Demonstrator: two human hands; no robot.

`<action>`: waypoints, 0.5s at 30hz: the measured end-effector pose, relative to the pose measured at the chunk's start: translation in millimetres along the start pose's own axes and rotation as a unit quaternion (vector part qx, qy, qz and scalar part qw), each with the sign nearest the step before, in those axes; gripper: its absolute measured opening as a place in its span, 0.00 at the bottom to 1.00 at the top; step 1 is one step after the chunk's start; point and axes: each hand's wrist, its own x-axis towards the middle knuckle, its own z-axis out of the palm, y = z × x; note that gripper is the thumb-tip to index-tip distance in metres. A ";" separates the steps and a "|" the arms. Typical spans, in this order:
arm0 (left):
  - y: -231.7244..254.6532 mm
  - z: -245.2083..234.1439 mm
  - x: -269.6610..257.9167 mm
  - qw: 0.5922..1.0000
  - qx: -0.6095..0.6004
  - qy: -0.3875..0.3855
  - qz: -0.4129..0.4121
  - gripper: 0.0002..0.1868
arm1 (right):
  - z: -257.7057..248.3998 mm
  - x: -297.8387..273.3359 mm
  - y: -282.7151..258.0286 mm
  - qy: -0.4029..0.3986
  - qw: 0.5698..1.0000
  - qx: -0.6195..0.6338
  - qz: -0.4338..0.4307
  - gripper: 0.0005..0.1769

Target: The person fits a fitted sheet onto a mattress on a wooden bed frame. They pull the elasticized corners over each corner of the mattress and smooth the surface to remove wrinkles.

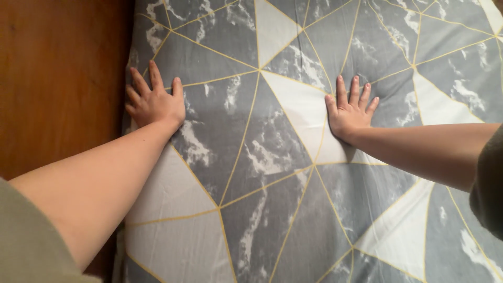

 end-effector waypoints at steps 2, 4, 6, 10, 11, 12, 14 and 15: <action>-1.6 4.2 6.3 1.000 -0.017 0.001 -0.005 0.39 | 5.5 1.8 2.3 -0.001 1.000 0.007 -0.006 0.42; -4.7 9.6 7.5 0.999 -0.002 0.033 0.014 0.39 | 9.2 1.6 4.3 0.001 1.000 0.007 -0.004 0.42; -9.6 12.5 8.3 0.998 0.008 0.059 0.025 0.39 | 10.5 0.2 1.0 0.005 1.000 0.003 0.003 0.42; -15.2 30.2 8.9 0.992 0.012 0.113 0.052 0.38 | 10.2 2.1 -3.4 0.016 1.000 0.010 -0.004 0.41; -17.1 33.9 8.7 0.989 0.012 0.133 0.063 0.38 | 10.8 2.6 -3.4 0.023 1.000 0.012 -0.008 0.41; -19.7 37.9 6.9 0.988 0.007 0.139 0.066 0.38 | 12.5 -0.8 -1.9 0.029 0.999 0.012 -0.013 0.41; -21.8 43.5 4.8 0.985 -0.004 0.158 0.070 0.37 | 16.4 -4.2 1.2 0.038 0.999 0.012 -0.013 0.40; -21.3 46.6 0.7 0.984 0.000 0.163 0.071 0.37 | 17.1 -3.3 3.5 0.045 0.999 0.013 -0.015 0.40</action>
